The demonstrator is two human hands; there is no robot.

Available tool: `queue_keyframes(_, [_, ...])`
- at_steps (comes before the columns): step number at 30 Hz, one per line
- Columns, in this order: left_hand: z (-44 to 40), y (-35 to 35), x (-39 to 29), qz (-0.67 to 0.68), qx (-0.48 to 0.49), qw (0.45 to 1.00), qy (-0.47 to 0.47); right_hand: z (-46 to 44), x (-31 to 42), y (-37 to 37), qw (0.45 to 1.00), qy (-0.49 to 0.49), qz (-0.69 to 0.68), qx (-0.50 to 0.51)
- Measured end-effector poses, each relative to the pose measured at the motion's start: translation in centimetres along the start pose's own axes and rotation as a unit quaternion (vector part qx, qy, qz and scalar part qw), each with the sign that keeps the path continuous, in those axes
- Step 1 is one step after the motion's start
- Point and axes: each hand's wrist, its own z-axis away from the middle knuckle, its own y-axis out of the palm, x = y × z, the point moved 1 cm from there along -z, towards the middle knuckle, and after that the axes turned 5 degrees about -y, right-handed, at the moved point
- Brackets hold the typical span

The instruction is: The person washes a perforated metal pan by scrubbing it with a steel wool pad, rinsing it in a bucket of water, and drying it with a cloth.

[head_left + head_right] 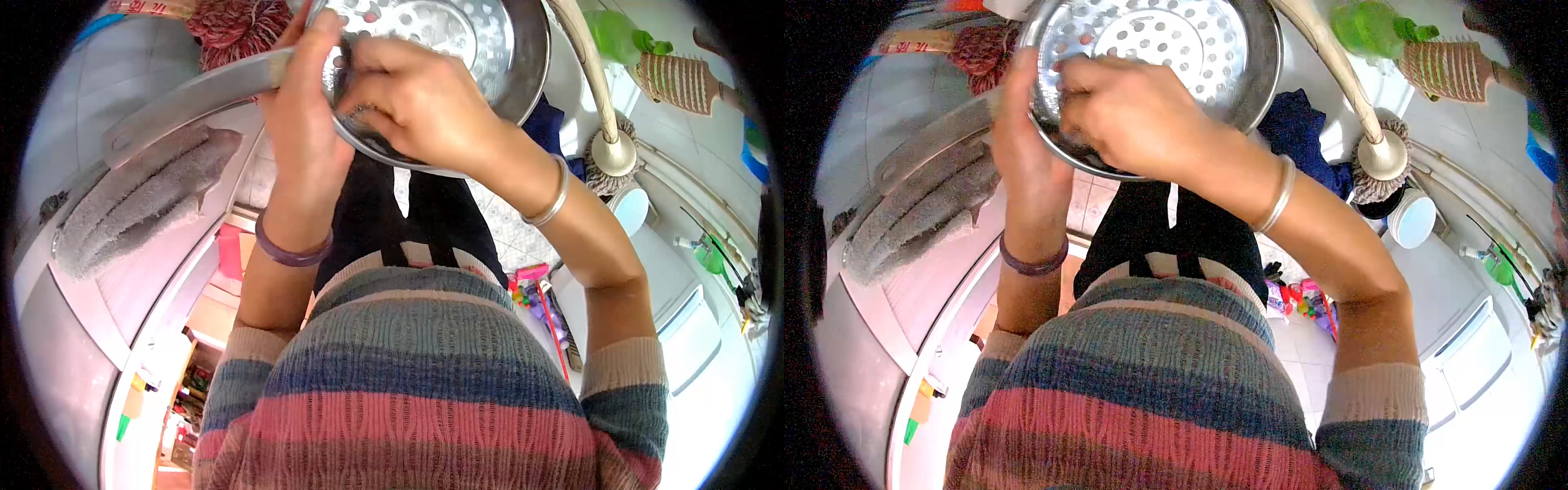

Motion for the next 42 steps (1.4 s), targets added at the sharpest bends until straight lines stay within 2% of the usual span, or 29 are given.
queue_keyframes(1, [0.5, -0.3, 0.0, -0.259, 0.065, 0.941, 0.21, -0.8, 0.2, 0.1, 1.0, 0.004, 0.004, -0.022])
queue_keyframes(2, [0.3, -0.4, -0.3, -0.148, 0.064, 0.981, 0.105, -1.0, 0.4, 0.4, 1.0, 0.01, 0.006, -0.017])
queue_keyframes(3, [0.1, -0.1, -0.8, -0.034, 0.064, 0.997, -0.002, -0.7, 0.5, 0.5, 1.0, 0.0, 0.002, -0.002])
queue_keyframes(5, [0.3, 0.1, -0.3, -0.055, 0.008, 0.998, 0.022, 0.8, 0.2, 0.3, 0.999, -0.017, -0.004, 0.032])
queue_keyframes(6, [0.5, 0.5, -0.3, -0.012, 0.016, 1.0, 0.003, 1.1, -0.2, -0.1, 0.998, -0.013, -0.034, 0.057])
queue_keyframes(9, [-0.3, -0.1, 0.1, -0.034, 0.001, 0.999, 0.009, -0.4, -0.6, 0.4, 0.999, -0.017, -0.042, 0.013])
queue_keyframes(10, [-0.2, -0.3, 0.0, -0.016, 0.011, 1.0, 0.003, -1.0, -0.4, 0.5, 1.0, -0.013, -0.005, 0.025])
queue_keyframes(12, [-0.3, -0.9, 0.5, -0.017, 0.024, 1.0, 0.007, -0.2, -0.1, 0.8, 0.999, -0.012, -0.016, 0.032])
queue_keyframes(14, [-1.3, -1.2, 0.9, -0.049, 0.032, 0.997, 0.051, 0.7, -0.4, 0.3, 0.997, -0.014, -0.023, 0.073])
queue_keyframes(17, [-1.3, -1.0, 0.9, -0.031, 0.02, 0.998, 0.041, -0.3, -0.6, 0.2, 0.998, -0.01, -0.012, 0.053])
queue_keyframes(18, [-1.2, -1.0, 0.7, -0.003, 0.038, 0.999, 0.03, -1.2, -0.6, 0.5, 1.0, -0.021, -0.003, 0.012])
queue_keyframes(21, [-1.2, -1.1, 0.5, 0.018, 0.025, 0.999, 0.028, -0.8, -0.3, 0.7, 0.999, 0.003, -0.015, 0.035])
queue_keyframes(22, [-1.1, -1.0, 0.1, 0.017, -0.026, 0.999, -0.019, -0.1, -0.1, 0.5, 0.999, -0.013, 0.001, 0.047])
queue_keyframes(25, [-1.1, -0.3, 0.1, 0.022, 0.022, 0.999, -0.021, 0.2, -0.8, 0.1, 0.996, -0.011, 0.007, 0.085])
queue_keyframes(27, [-1.6, -1.2, 0.5, 0.008, 0.018, 1.0, -0.025, -1.5, -1.0, 0.3, 1.0, -0.014, 0.01, 0.01])
queue_keyframes(29, [-1.6, -2.0, 0.7, 0.017, 0.015, 0.998, -0.05, -1.5, -0.5, 0.1, 0.999, -0.007, 0.018, 0.036])
queue_keyframes(31, [-1.5, -1.0, 0.5, 0.009, 0.032, 0.999, -0.026, 0.0, -0.8, 0.3, 0.997, -0.011, 0.011, 0.078])
queue_keyframes(32, [-1.3, -0.5, 0.0, 0.007, 0.027, 0.999, -0.023, 0.6, -1.0, 0.5, 0.998, -0.031, 0.017, 0.054])
queue_keyframes(34, [-1.3, -0.1, 0.1, -0.009, -0.002, 1.0, -0.007, -0.3, -1.2, 0.4, 0.999, -0.011, 0.007, 0.043])
queue_keyframes(35, [-1.3, 0.2, 0.2, -0.008, 0.025, 1.0, 0.0, -1.1, -1.2, 0.5, 0.999, 0.002, 0.002, 0.033])
queue_keyframes(37, [-2.0, -1.0, 0.9, 0.065, 0.043, 0.997, -0.023, -2.0, -1.3, 0.7, 1.0, 0.005, 0.022, 0.007])
queue_keyframes(40, [-2.0, -1.3, 0.8, 0.0, 0.061, 0.998, -0.014, -0.5, -0.7, 0.6, 0.999, 0.007, 0.012, 0.038])
queue_keyframes(42, [-1.7, -0.3, 0.6, -0.002, 0.04, 0.999, -0.018, 0.3, -0.9, 0.6, 0.999, 0.004, 0.011, 0.03])
